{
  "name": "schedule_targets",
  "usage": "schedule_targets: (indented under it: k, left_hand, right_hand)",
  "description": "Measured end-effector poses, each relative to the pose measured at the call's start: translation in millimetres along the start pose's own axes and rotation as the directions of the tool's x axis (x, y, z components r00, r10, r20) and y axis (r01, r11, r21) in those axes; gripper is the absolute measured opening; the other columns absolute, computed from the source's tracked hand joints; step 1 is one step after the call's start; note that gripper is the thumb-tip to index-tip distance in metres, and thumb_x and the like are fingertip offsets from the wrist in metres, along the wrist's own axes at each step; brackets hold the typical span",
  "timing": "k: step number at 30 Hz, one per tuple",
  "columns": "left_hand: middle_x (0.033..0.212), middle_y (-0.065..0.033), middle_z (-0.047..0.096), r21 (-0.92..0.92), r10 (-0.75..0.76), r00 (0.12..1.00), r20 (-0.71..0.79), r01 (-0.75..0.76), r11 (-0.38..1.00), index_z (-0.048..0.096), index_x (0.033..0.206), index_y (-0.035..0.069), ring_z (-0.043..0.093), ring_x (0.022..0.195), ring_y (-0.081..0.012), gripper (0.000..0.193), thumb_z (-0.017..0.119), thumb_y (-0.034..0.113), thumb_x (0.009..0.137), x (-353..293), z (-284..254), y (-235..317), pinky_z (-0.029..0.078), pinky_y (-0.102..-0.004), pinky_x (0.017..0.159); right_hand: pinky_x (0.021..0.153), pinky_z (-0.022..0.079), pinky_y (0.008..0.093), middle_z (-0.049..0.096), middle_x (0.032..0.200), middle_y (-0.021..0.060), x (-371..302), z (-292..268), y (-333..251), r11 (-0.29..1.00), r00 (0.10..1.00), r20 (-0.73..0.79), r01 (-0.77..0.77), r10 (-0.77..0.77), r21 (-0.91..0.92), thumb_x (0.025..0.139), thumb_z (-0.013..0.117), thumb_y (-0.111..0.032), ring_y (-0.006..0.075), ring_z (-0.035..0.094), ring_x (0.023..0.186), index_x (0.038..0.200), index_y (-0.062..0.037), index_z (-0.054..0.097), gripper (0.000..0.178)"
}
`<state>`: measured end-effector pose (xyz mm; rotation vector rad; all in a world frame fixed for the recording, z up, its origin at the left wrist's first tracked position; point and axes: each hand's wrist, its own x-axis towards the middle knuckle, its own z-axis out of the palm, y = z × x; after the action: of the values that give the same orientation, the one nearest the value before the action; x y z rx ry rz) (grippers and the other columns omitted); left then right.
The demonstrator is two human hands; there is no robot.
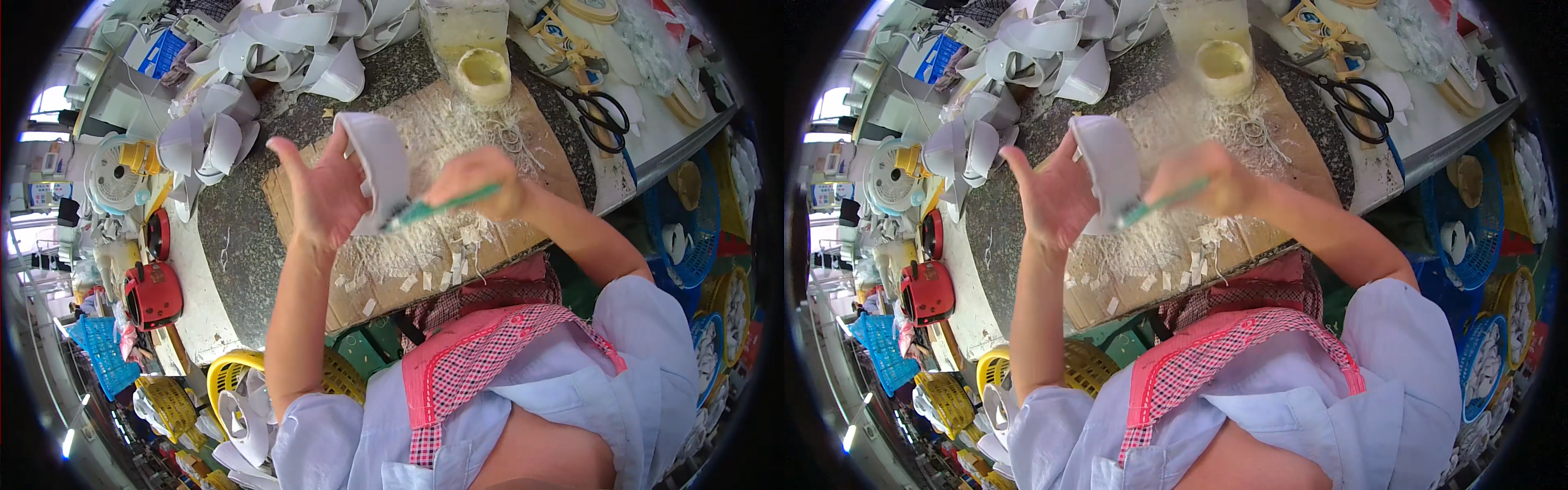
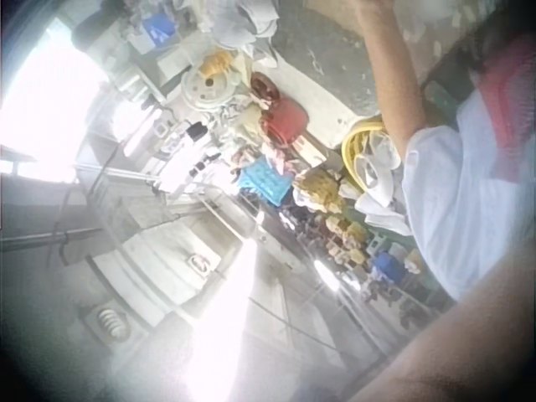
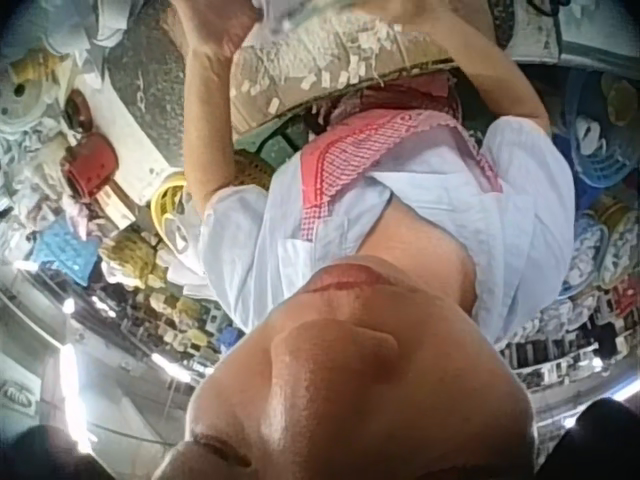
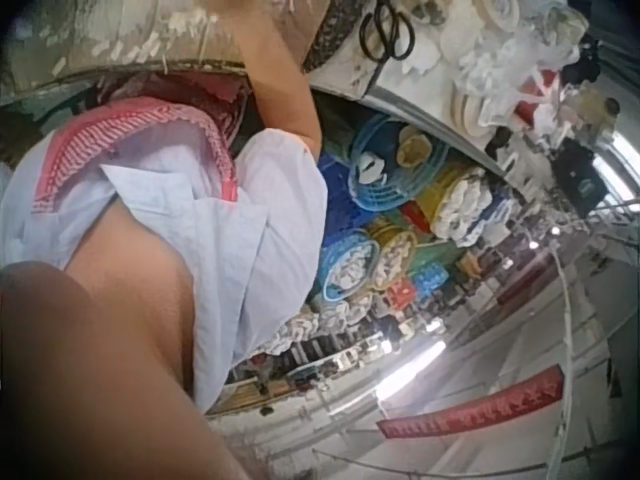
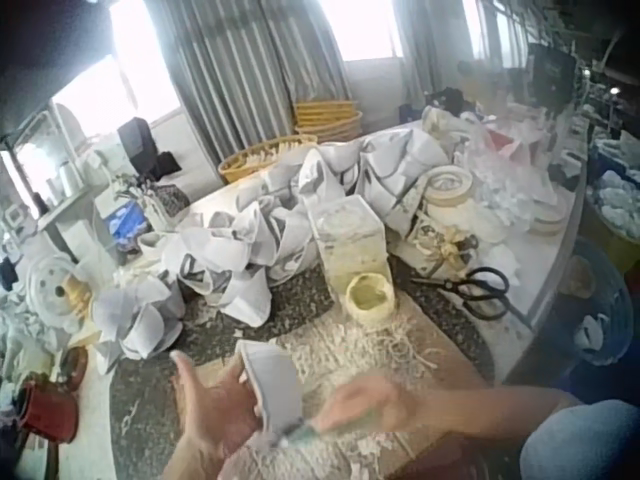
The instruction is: The person applies adhesive to shoe uppers by dipping a green spreader into a container of glue and brushing the substance along the edges and inner surfaces of each component.
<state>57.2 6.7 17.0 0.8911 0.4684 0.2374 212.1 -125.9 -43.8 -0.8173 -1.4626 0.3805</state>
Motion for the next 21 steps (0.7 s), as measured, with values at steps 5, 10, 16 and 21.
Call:
schedule_targets:
  k: [5,10,16,21]
  left_hand:
    - [0.132,-0.0186,0.025,0.446,-0.16,0.962,-0.222,0.246,0.861,0.022,0.129,-0.003,0.038,0.113,-0.0273,0.099,0.014,0.076,0.07,23.1,9.3,1.2,0.032,-0.0376,0.093]
    - [0.075,-0.0122,0.062,0.98,0.359,0.933,-0.026,-0.048,0.194,0.061,0.084,-0.004,0.059,0.065,-0.0206,0.055,0.03,0.041,0.089,-2.2,5.4,13.0,0.046,-0.0328,0.061]
    - [0.075,-0.017,0.057,0.95,0.643,0.725,-0.246,0.313,0.009,0.06,0.085,0.002,0.055,0.071,-0.0312,0.039,0.041,0.036,0.084,-63.9,-58.2,-30.2,0.042,-0.0361,0.065]
    - [0.078,-0.0134,0.057,0.95,0.667,0.692,-0.277,0.094,0.298,0.059,0.093,0.001,0.054,0.077,-0.0258,0.037,0.044,0.033,0.082,-59.3,-74.6,-52.1,0.041,-0.0314,0.07]
  right_hand:
    - [0.058,0.045,0.0278,0.061,0.073,0.0078,-2.0,-14.4,-12.3,0.991,0.995,-0.01,-0.1,0.099,-0.086,0.066,0.066,-0.004,0.0207,0.059,0.065,0.082,-0.0046,0.064,0.016]
    - [0.055,0.046,0.0281,0.061,0.078,0.0089,-6.8,-14.5,-16.7,0.968,0.989,0.147,0.065,-0.03,-0.241,0.068,0.064,-0.009,0.0221,0.059,0.065,0.082,-0.004,0.063,0.015]
    - [0.052,0.046,0.0281,0.06,0.086,0.0087,6.7,24.6,-4.1,0.893,0.894,0.376,0.359,-0.244,-0.273,0.071,0.059,-0.013,0.0207,0.058,0.066,0.083,-0.0035,0.061,0.016]
    - [0.051,0.046,0.0279,0.06,0.083,0.008,4.4,11.1,9.5,0.833,0.907,0.357,0.367,-0.222,-0.414,0.069,0.06,-0.011,0.0202,0.059,0.066,0.084,-0.005,0.061,0.016]
